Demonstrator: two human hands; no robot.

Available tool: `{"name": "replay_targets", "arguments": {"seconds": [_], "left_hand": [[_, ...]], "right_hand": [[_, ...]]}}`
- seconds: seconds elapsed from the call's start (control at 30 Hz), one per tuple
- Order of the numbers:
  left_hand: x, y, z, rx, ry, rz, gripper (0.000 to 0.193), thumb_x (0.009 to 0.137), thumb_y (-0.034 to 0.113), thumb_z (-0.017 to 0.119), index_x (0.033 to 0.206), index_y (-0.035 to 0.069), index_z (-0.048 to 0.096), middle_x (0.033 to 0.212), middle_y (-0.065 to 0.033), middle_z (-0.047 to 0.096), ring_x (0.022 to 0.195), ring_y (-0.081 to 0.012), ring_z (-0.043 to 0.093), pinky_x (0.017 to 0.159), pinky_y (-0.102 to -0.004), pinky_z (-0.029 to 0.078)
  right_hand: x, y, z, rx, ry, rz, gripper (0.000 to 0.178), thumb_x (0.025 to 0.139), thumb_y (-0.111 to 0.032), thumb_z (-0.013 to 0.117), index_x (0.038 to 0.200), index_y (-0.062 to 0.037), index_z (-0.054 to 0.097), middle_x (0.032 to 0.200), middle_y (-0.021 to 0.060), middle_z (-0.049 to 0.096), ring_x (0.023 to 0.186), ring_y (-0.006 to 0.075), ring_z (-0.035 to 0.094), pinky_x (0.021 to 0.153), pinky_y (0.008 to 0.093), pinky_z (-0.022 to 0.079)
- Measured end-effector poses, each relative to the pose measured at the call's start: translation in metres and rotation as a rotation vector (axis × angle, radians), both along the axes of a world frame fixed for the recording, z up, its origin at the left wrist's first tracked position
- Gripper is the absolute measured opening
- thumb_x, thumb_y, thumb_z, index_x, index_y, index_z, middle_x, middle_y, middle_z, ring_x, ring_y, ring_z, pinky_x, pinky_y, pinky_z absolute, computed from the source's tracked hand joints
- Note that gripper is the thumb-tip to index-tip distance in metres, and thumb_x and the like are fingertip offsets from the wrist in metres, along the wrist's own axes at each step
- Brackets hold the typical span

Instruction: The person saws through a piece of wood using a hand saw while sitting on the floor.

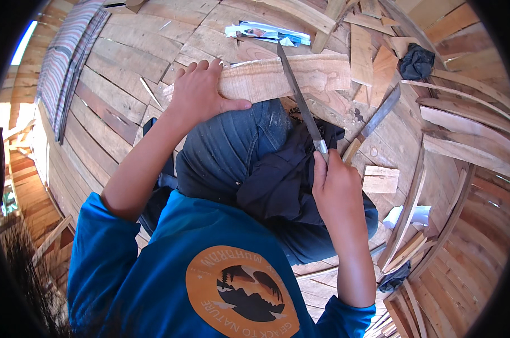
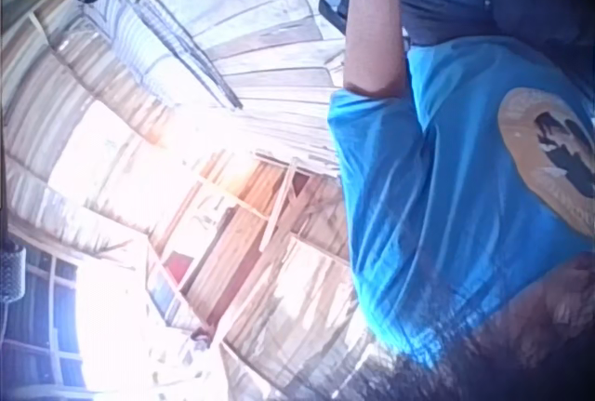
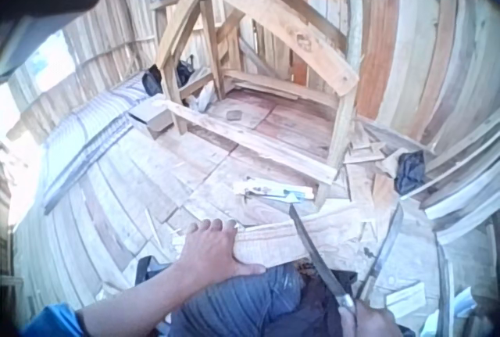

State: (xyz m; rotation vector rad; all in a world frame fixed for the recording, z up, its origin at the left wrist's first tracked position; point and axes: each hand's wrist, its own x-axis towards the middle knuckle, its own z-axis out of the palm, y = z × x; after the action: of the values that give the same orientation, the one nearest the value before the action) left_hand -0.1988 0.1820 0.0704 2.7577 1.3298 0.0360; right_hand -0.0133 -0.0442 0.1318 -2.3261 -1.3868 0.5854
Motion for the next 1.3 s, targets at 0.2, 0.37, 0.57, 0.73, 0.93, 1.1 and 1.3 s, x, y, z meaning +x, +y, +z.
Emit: {"name": "replay_targets", "arguments": {"seconds": [0.2,0.37,0.57,0.73,0.93,1.1,1.3], "left_hand": [[0.003,-0.007,0.003,0.068,0.013,0.005,0.110,0.053,0.088,0.065,0.118,-0.001,0.062,0.103,-0.0177,0.066,0.107,-0.0333,0.060,0.091,-0.0494,0.040],[0.000,-0.003,-0.003,0.027,0.017,0.037,0.099,0.056,0.080,0.071,0.118,0.003,0.063,0.103,-0.0167,0.066,0.106,-0.0319,0.060,0.090,-0.0544,0.039],[0.009,-0.004,0.003,-0.043,0.068,0.058,0.118,0.047,0.089,0.067,0.123,-0.001,0.057,0.109,-0.0191,0.066,0.112,-0.0356,0.059,0.094,-0.0554,0.038],[0.008,-0.017,-0.020,0.109,-0.170,0.163,0.113,0.051,0.089,0.067,0.114,-0.005,0.060,0.102,-0.0170,0.065,0.104,-0.0344,0.061,0.087,-0.0508,0.040],[0.013,-0.018,-0.020,0.249,-0.233,0.092,0.105,0.054,0.090,0.063,0.103,-0.003,0.064,0.092,-0.0169,0.065,0.095,-0.0324,0.062,0.083,-0.0464,0.040],[0.014,-0.015,-0.021,0.281,-0.210,0.060,0.101,0.053,0.089,0.063,0.100,0.000,0.065,0.090,-0.0150,0.064,0.092,-0.0302,0.061,0.083,-0.0449,0.037],[0.013,-0.020,-0.024,0.294,-0.320,-0.028,0.097,0.049,0.088,0.066,0.095,0.003,0.064,0.088,-0.0107,0.059,0.088,-0.0269,0.055,0.082,-0.0438,0.034]], "right_hand": [[0.013,0.023,-0.019,0.067,-0.110,0.071,0.033,0.100,-0.024,0.052,0.078,0.0008,0.058,0.065,0.0275,0.059,0.064,0.0486,0.060,0.059,0.0549,0.048],[0.000,0.025,-0.002,0.027,-0.098,0.091,0.032,0.099,-0.023,0.053,0.078,0.0004,0.056,0.063,0.0256,0.059,0.062,0.0464,0.061,0.057,0.0528,0.048],[-0.011,0.008,0.014,-0.063,-0.202,0.098,0.027,0.098,-0.023,0.055,0.080,-0.0019,0.056,0.058,0.0231,0.058,0.058,0.0429,0.062,0.050,0.0510,0.048],[-0.030,0.026,0.009,-0.068,-0.310,0.096,0.026,0.098,-0.022,0.054,0.082,-0.0013,0.056,0.061,0.0228,0.061,0.058,0.0423,0.064,0.052,0.0501,0.051],[-0.024,0.031,-0.003,-0.081,-0.258,0.056,0.027,0.098,-0.021,0.054,0.082,0.0015,0.057,0.065,0.0258,0.062,0.064,0.0444,0.065,0.057,0.0514,0.052],[-0.007,0.041,-0.009,0.019,-0.216,0.098,0.029,0.098,-0.021,0.054,0.083,0.0041,0.059,0.067,0.0283,0.062,0.068,0.0467,0.064,0.061,0.0526,0.052],[-0.016,0.009,0.023,-0.112,-0.137,0.034,0.028,0.098,-0.020,0.054,0.085,0.0042,0.058,0.065,0.0277,0.061,0.067,0.0475,0.063,0.061,0.0527,0.051]]}}
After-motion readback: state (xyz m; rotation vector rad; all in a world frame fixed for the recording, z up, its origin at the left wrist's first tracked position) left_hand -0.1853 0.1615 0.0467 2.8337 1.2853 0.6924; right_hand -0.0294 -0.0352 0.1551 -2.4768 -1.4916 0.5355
